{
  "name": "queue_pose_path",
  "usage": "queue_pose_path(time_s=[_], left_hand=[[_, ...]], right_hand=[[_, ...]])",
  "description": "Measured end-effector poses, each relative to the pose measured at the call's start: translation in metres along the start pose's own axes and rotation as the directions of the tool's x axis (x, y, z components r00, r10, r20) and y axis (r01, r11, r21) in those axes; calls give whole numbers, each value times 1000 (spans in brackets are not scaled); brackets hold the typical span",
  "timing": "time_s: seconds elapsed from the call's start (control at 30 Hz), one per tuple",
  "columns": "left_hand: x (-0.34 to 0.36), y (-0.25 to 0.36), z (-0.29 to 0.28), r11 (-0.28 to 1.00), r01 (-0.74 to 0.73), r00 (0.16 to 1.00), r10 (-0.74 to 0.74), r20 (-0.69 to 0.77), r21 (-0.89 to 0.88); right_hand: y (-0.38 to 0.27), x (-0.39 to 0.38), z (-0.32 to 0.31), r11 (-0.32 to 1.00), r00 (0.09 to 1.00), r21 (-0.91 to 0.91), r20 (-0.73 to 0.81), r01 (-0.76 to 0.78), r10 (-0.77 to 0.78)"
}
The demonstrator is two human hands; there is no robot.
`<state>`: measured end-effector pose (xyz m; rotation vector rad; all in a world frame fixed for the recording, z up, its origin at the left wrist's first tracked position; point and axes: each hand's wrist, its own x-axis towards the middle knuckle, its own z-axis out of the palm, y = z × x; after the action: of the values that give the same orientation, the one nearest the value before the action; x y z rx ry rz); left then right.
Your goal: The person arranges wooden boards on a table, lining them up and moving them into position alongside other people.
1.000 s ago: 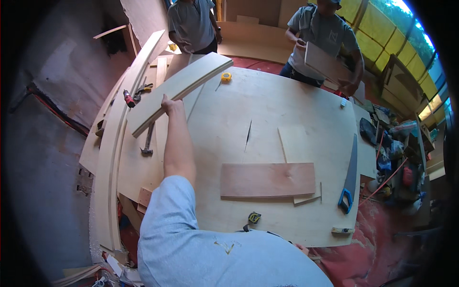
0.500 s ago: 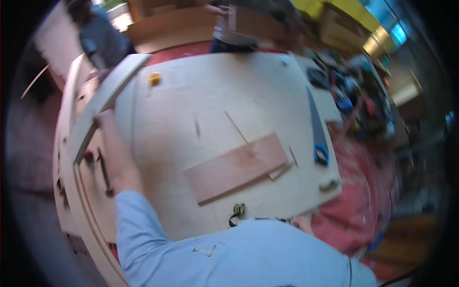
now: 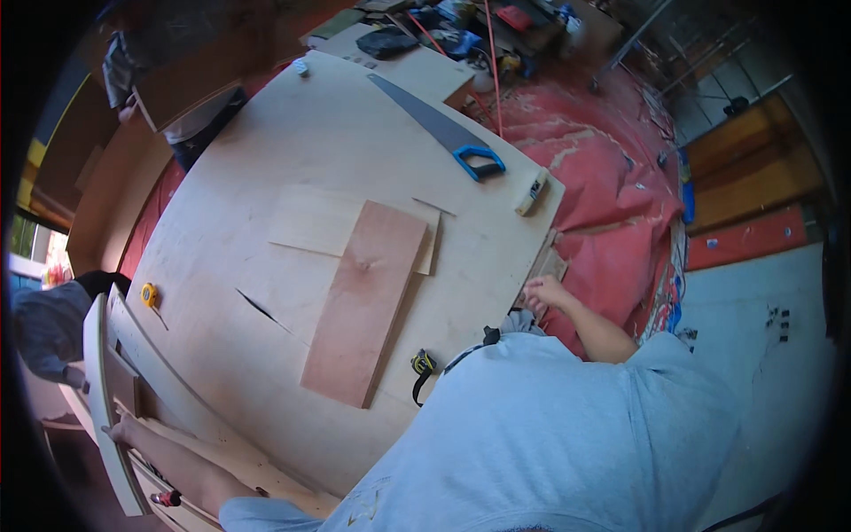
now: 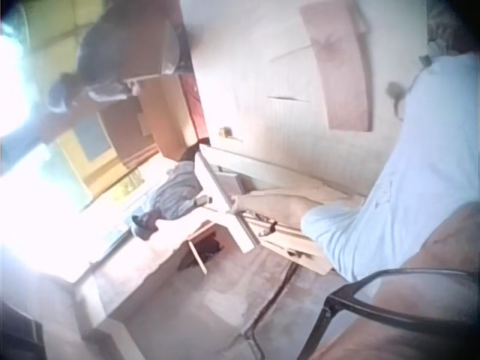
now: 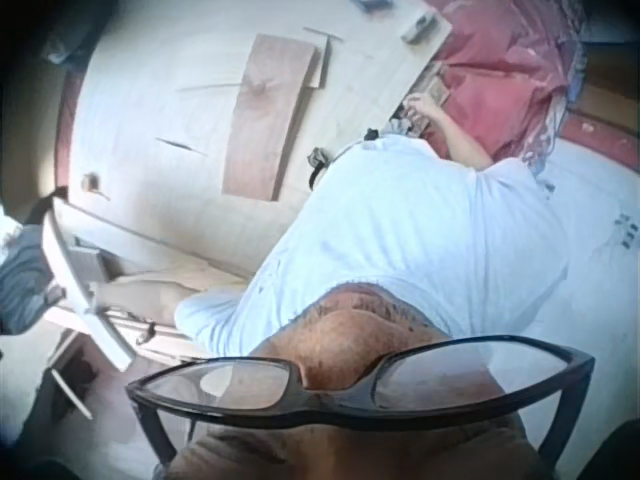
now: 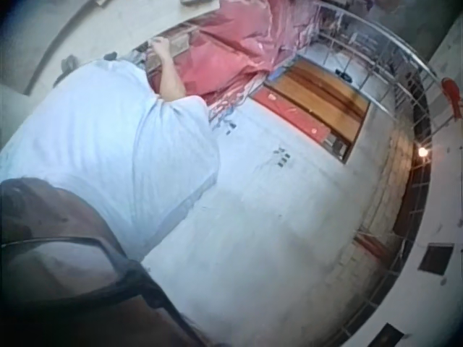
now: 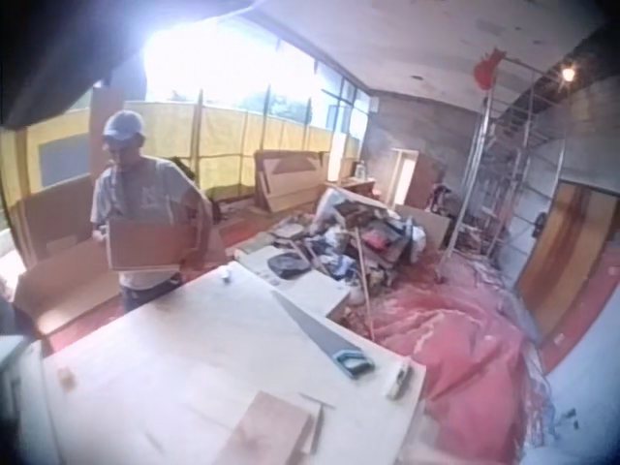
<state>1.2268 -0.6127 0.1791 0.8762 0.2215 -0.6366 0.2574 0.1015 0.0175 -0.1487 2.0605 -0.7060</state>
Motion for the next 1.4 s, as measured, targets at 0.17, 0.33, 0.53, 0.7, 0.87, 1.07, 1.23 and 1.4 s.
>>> queue_pose_path(time_s=[0.17,0.33,0.53,0.7,0.87,1.07,1.23,1.4], left_hand=[[-43,-41,-19,917,-136,657,-199,727,375],[-235,-179,-129,729,-253,485,-473,736,636],[-589,-327,-245,379,-400,195,-855,481,835],[-765,-433,-261,105,-945,38,-907,419,311],[-830,-512,-265,-270,-963,257,-913,318,4],[-846,-549,-267,-466,-876,482,-843,237,126],[-872,-558,-286,-357,-926,377,-873,309,120],[-957,-578,-338,287,-940,-198,-901,387,186]], right_hand=[[-24,44,-34,974,967,211,-254,78,-23],[-80,112,-72,970,864,222,-503,104,23],[-176,156,-51,642,595,-452,-264,619,-759],[-237,210,-23,317,452,-773,-44,550,-891],[-268,250,-35,121,599,-872,219,475,-770],[-293,278,-95,335,576,-580,297,743,-762],[-323,287,-197,313,298,-125,-128,942,-946],[-266,231,-332,616,651,213,-300,759,-698]])
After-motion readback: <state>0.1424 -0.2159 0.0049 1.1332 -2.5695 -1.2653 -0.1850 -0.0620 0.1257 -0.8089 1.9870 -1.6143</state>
